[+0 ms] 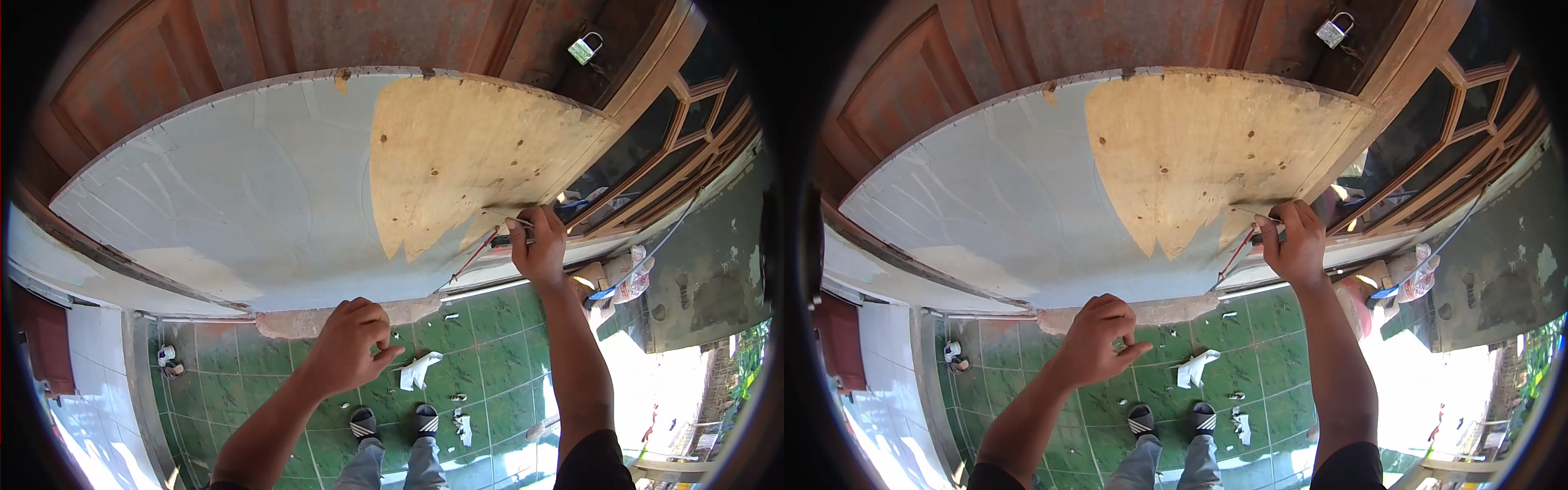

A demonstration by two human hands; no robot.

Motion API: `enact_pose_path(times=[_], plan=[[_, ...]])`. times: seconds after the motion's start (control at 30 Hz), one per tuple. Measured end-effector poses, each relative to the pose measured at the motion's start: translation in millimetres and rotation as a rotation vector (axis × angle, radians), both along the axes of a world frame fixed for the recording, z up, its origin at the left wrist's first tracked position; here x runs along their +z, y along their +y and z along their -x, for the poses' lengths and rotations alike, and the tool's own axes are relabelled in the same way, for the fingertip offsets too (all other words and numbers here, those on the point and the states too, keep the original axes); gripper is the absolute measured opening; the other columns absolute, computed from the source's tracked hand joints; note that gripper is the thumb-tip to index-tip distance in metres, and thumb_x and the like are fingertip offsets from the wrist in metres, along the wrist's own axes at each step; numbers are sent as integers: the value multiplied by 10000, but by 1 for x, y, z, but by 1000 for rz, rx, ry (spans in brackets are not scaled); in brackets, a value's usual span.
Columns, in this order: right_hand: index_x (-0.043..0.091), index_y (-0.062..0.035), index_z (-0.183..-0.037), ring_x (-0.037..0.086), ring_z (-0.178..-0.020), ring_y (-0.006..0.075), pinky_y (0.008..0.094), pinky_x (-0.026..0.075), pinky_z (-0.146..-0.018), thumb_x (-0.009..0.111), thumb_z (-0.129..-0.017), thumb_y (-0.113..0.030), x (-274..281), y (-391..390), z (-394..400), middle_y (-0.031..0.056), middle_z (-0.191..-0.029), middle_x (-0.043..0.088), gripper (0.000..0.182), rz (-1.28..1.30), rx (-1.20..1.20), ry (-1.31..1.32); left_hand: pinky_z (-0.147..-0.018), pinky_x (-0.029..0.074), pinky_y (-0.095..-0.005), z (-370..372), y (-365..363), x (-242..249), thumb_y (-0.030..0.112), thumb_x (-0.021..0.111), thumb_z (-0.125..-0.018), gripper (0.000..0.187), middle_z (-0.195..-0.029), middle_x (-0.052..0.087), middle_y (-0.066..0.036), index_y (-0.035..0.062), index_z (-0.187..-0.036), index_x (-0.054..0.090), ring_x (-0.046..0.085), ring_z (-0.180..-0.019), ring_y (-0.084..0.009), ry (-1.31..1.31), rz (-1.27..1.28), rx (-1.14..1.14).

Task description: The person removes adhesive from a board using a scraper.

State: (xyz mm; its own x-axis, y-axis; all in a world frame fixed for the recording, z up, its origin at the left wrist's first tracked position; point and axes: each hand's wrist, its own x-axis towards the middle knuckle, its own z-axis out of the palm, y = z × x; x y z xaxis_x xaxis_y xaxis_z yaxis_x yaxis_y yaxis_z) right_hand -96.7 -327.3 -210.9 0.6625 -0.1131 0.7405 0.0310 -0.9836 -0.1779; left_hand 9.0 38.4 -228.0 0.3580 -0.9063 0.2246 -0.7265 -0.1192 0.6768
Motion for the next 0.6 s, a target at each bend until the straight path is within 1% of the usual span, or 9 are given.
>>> enact_pose_path(times=[0.03,0.1,0.17,0.2,0.27,0.33,0.43,0.53,0.6], plan=[[640,-7,-904,662,-751,381,472,525,-663,785,-968,-146,1,1,-4,157,-812,676,211,-2,7,-5,-979,539,-476,-7,-2,14,118,870,-870,209,-987,740,-54,97,-1073,823,713,-999,-333,40,-197,1],[640,-5,-904,663,-758,381,471,528,-670,790,-967,-143,3,1,-12,158,-815,675,214,-3,27,3,-1011,534,-482,-15,-7,44,106,857,-883,231,-1066,764,-50,104,-1112,830,714,-1066,-330,129,-336,-47],[640,-3,-904,665,-769,379,471,531,-677,793,-966,-137,3,-2,-18,158,-818,674,212,-3,53,31,-1035,531,-481,-17,-9,58,94,847,-885,258,-1133,781,-39,112,-1142,836,709,-1128,-325,-45,-312,-98],[639,-4,-906,664,-771,379,472,531,-678,798,-959,-134,2,-7,-20,158,-820,672,212,-22,50,17,-1043,531,-476,-16,-8,61,88,843,-881,273,-1160,785,-31,117,-1152,839,704,-1158,-322,-260,-214,-128],[637,-4,-909,662,-776,379,472,533,-680,807,-947,-128,-3,-14,-22,159,-823,669,213,-62,45,-7,-1042,532,-467,-17,-7,66,83,841,-870,272,-1191,788,-15,123,-1139,845,690,-1208,-307,-450,-141,-191],[631,-5,-905,653,-768,378,466,532,-676,813,-931,-120,-7,-20,-23,157,-813,650,217,-47,51,-4,-1026,534,-458,-21,-8,70,85,843,-856,239,-1201,785,1,124,-1091,851,674,-1249,-284,-404,-197,-246],[626,-2,-900,647,-764,375,463,532,-674,815,-922,-108,-7,-22,-23,154,-804,636,218,4,71,11,-993,541,-437,-31,-7,54,91,842,-842,152,-1085,792,-13,115,-992,844,716,-1152,-259,-290,-238,-307],[616,4,-898,638,-763,380,464,521,-673,812,-923,-93,-8,-22,-24,160,-806,631,220,-6,90,3,-910,556,-398,-24,-9,39,120,845,-870,62,-912,771,-30,108,-927,822,742,-985,-229,-228,-260,-220],[603,13,-898,623,-761,394,467,499,-675,804,-936,-82,-10,-22,-26,178,-818,634,225,-52,91,-10,-848,563,-388,-22,-10,25,153,847,-890,61,-831,744,-39,104,-905,813,732,-889,-233,-262,-192,-246]])
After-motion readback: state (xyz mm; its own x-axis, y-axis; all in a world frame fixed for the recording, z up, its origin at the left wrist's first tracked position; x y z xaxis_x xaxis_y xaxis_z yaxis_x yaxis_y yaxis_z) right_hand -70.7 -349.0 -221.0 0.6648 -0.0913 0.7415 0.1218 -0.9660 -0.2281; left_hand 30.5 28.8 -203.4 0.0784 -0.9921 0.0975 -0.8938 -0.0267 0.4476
